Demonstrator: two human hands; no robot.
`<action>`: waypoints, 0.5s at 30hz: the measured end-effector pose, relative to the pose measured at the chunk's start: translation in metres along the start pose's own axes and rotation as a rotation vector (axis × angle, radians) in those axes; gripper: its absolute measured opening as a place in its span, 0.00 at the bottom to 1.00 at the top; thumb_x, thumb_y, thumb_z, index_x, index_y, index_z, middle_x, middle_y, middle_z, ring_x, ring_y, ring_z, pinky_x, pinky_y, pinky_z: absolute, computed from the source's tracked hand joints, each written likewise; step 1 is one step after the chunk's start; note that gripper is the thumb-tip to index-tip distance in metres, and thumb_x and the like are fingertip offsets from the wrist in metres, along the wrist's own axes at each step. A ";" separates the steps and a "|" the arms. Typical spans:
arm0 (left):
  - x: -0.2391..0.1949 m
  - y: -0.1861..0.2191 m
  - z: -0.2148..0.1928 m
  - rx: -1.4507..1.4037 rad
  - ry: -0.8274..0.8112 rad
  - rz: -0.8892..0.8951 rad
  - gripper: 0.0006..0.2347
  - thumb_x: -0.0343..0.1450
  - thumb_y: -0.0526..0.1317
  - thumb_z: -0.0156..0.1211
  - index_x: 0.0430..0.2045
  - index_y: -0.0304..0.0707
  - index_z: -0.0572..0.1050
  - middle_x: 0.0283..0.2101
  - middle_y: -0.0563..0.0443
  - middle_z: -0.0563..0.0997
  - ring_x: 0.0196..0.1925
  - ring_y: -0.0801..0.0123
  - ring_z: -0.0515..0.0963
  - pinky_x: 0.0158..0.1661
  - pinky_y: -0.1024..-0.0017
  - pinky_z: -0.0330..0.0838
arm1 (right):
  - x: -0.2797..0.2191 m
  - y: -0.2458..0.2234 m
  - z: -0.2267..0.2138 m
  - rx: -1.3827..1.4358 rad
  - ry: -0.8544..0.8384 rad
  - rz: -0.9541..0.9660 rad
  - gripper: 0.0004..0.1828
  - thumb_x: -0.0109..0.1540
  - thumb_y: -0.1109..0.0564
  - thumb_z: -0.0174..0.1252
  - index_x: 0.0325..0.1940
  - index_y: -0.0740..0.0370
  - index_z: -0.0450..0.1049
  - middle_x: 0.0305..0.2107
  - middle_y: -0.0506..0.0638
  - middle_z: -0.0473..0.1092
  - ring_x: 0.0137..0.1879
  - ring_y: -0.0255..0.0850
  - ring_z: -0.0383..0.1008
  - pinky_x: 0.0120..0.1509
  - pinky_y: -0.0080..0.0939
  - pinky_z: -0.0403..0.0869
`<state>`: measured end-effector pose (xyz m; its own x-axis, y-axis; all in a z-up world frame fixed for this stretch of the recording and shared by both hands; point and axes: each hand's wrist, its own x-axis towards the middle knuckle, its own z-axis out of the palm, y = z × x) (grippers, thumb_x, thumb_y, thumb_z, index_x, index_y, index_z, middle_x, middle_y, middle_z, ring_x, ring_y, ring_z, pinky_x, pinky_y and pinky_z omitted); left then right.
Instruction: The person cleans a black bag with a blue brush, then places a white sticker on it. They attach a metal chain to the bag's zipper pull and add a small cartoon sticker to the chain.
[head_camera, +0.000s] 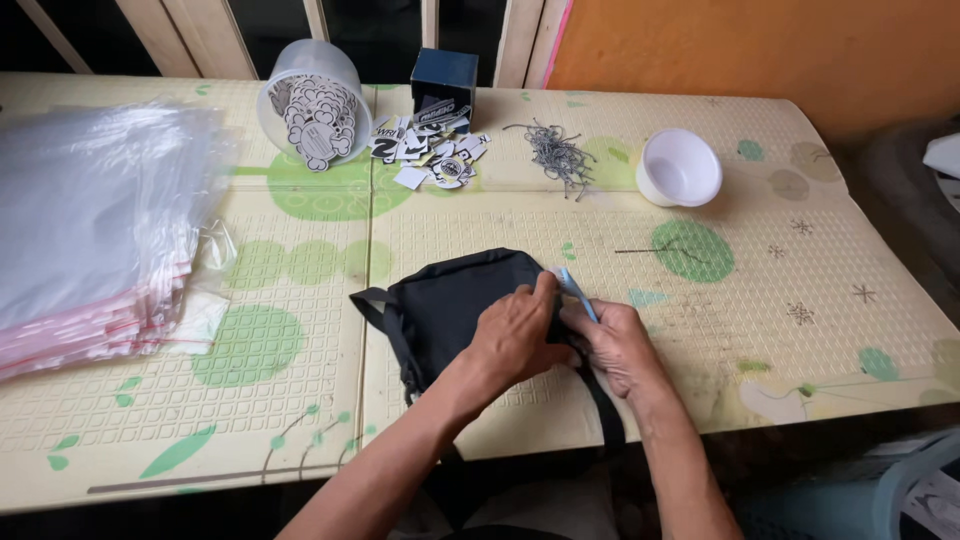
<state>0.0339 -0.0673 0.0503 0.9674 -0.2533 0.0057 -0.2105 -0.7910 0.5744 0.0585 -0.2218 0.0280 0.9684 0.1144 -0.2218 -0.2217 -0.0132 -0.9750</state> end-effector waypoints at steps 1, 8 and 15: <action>-0.002 0.003 -0.004 0.004 0.001 0.007 0.40 0.61 0.53 0.75 0.61 0.34 0.58 0.45 0.31 0.79 0.49 0.35 0.82 0.46 0.40 0.78 | -0.008 -0.006 -0.002 0.003 0.004 -0.006 0.11 0.60 0.57 0.67 0.26 0.65 0.77 0.10 0.50 0.64 0.14 0.35 0.61 0.16 0.33 0.64; -0.002 -0.017 0.013 0.025 0.136 0.056 0.23 0.65 0.41 0.58 0.56 0.45 0.65 0.41 0.39 0.73 0.33 0.31 0.82 0.31 0.42 0.79 | -0.053 -0.047 -0.003 0.168 -0.140 0.038 0.13 0.66 0.57 0.62 0.29 0.63 0.70 0.14 0.41 0.54 0.14 0.24 0.52 0.12 0.22 0.55; -0.061 0.028 -0.074 -0.395 0.449 0.148 0.21 0.63 0.59 0.65 0.34 0.42 0.79 0.31 0.40 0.74 0.30 0.43 0.80 0.28 0.57 0.73 | -0.028 0.006 -0.014 0.201 0.160 -0.051 0.21 0.69 0.43 0.58 0.34 0.63 0.72 0.22 0.50 0.65 0.24 0.33 0.66 0.19 0.26 0.60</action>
<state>-0.0206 -0.0326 0.1267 0.9150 -0.0175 0.4030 -0.3617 -0.4776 0.8006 0.0318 -0.2394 0.0283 0.9811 -0.0491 -0.1874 -0.1752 0.1876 -0.9665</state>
